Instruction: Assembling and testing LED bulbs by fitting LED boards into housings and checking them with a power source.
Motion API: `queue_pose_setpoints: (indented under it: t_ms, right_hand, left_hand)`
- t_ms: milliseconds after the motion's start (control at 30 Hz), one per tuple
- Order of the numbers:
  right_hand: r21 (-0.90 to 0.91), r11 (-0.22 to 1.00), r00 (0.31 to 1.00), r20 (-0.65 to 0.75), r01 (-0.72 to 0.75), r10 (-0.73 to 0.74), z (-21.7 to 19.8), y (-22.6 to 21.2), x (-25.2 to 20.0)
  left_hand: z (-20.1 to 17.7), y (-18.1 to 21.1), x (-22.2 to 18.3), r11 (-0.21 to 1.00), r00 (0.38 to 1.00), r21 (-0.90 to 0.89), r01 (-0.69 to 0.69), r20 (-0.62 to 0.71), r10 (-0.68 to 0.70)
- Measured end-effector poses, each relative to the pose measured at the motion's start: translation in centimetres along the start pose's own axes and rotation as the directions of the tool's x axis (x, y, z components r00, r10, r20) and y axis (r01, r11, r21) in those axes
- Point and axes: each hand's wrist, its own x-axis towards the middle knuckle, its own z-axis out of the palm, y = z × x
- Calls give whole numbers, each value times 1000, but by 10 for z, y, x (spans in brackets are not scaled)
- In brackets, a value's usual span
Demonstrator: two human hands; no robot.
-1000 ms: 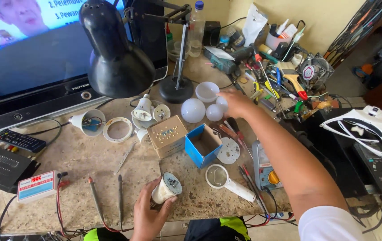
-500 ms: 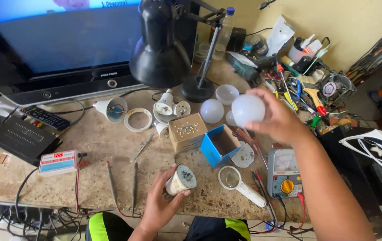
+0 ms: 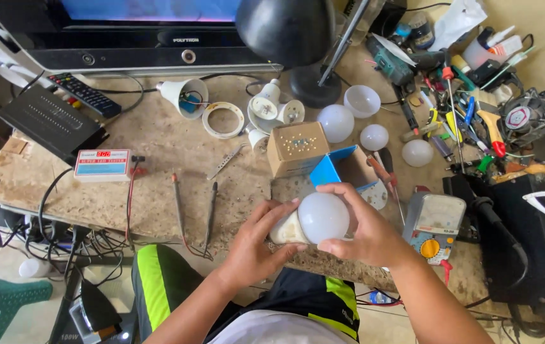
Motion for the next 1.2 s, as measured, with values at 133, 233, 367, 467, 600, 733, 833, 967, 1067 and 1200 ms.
queue_pose_setpoints:
  t_ms: [133, 233, 367, 467, 600, 733, 833, 967, 1067, 1200]
  right_hand:
    - [53, 995, 996, 21, -90, 89, 3, 13, 11]
    - [38, 992, 991, 58, 122, -124, 6, 21, 16]
    - [-27, 987, 985, 75, 157, -155, 11, 4, 17]
    - [-122, 992, 995, 93, -20, 31, 17, -17, 16]
    - [-311, 932, 973, 70, -188, 220, 18, -33, 7]
    - [-272, 950, 982, 68, -153, 178, 9, -35, -2]
    - [-240, 961, 974, 141, -138, 175, -1, -39, -8]
    - [-172, 979, 970, 193, -113, 146, -8, -30, -9]
    - [-58, 996, 970, 232, -61, 73, -11, -19, -8]
    - [-44, 999, 977, 213, -16, 25, -10, -12, -6]
  left_hand:
    - [2, 11, 0, 998, 997, 5, 62, -39, -61]
    - [0, 27, 6, 992, 977, -24, 127, -169, -129]
    - [-4, 29, 8, 979, 966, -6, 206, -160, -204]
    - [0, 15, 0, 974, 971, 95, 207, -141, -193]
    - [3, 14, 2, 967, 973, 121, 224, -82, -215]
    - [11, 9, 2, 965, 971, 114, 234, -63, -229]
    - [15, 6, 3, 962, 973, 146, 231, -56, -225]
    - [21, 8, 9, 964, 970, 114, 240, -65, -233]
    - [24, 5, 11, 950, 950, 38, 309, -61, -306]
    - [24, -10, 8, 896, 910, -157, 414, 36, -414]
